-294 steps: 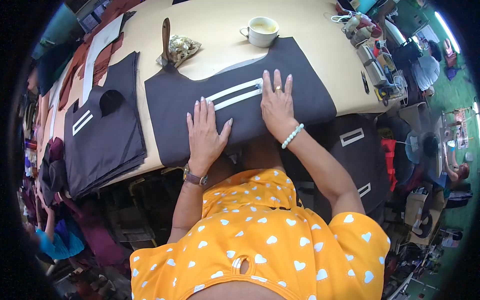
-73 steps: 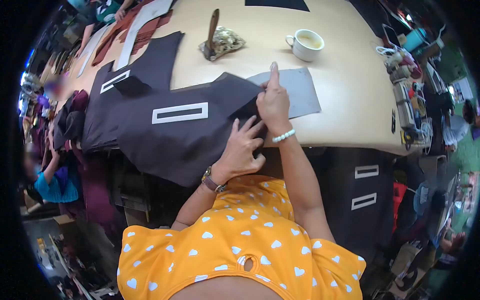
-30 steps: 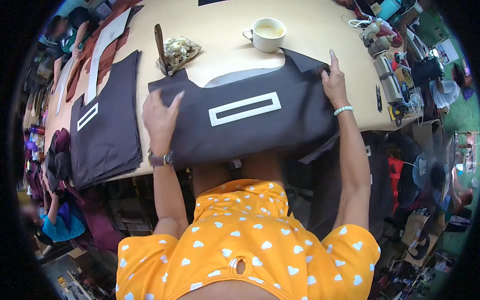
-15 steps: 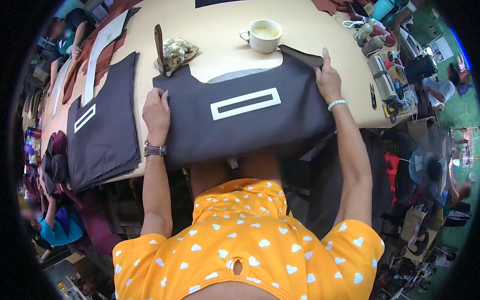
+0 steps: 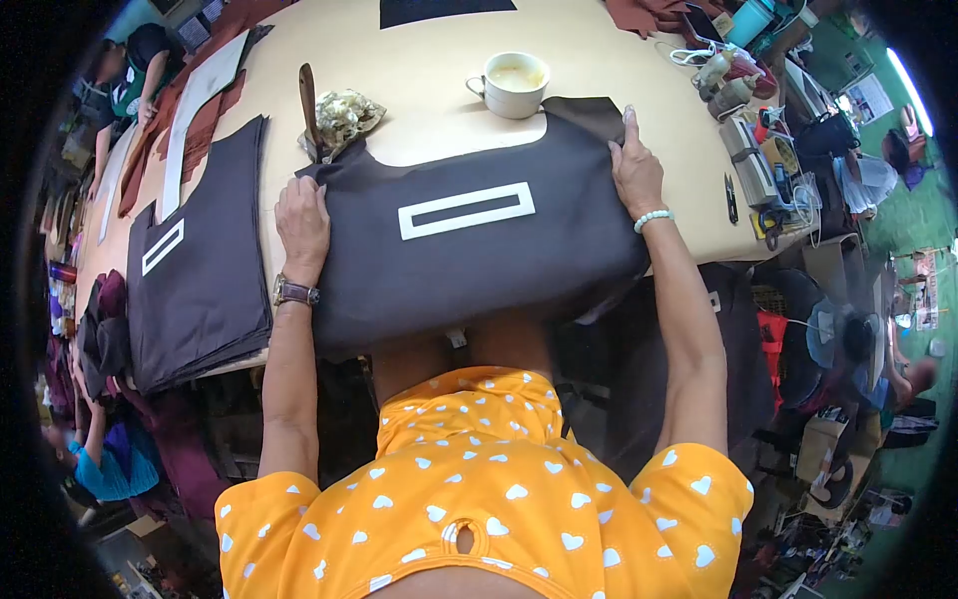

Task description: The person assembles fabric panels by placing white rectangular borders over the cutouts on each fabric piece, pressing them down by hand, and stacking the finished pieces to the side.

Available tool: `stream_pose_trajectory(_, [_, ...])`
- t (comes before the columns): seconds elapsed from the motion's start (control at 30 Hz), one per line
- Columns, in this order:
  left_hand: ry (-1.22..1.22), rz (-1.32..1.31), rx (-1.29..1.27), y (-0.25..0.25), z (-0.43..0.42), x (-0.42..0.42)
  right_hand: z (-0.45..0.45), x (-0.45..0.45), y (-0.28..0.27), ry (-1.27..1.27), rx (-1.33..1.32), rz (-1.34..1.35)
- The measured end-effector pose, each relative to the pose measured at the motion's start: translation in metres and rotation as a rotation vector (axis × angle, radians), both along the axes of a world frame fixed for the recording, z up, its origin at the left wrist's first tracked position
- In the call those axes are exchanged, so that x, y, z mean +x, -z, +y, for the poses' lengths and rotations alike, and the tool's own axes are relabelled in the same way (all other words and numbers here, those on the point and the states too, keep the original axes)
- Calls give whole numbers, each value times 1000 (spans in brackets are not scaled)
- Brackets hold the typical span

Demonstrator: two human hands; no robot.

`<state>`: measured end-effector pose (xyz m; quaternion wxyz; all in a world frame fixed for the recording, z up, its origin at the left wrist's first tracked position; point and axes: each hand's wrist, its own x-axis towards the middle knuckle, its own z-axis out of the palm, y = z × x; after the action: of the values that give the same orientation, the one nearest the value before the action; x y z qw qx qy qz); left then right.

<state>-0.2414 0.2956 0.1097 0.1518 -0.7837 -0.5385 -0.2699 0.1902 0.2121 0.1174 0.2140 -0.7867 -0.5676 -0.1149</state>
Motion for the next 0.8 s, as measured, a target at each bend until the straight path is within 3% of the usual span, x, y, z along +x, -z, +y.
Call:
stream_pose_trajectory(0.13, [-82, 84, -23, -11, -7, 2, -2, 0, 1, -1, -8, -58])
stream_pose_trajectory(0.23, [60, -44, 116, -33, -30, 16, 1, 2, 0, 3, 113, -156])
stream_pose_trajectory(0.3, [306, -189, -97, -37, -52, 30, 7, 10, 6, 53, 217, -282])
stream_pose_trajectory(0.4, [497, -102, -388, -28, -83, 45, 28, 1, -12, 7, 441, -178])
stream_pose_trajectory(0.5, [459, -45, -464, -9, -92, 51, 46, -45, -52, -219, 299, -250])
stream_pose_trajectory(0.6, [457, -45, -485, -9, -93, 49, 70, -79, -67, -237, -35, -305])
stream_pose_trajectory(0.8, [461, -70, -462, -8, -93, 50, 111, -94, -65, -130, -377, -250])
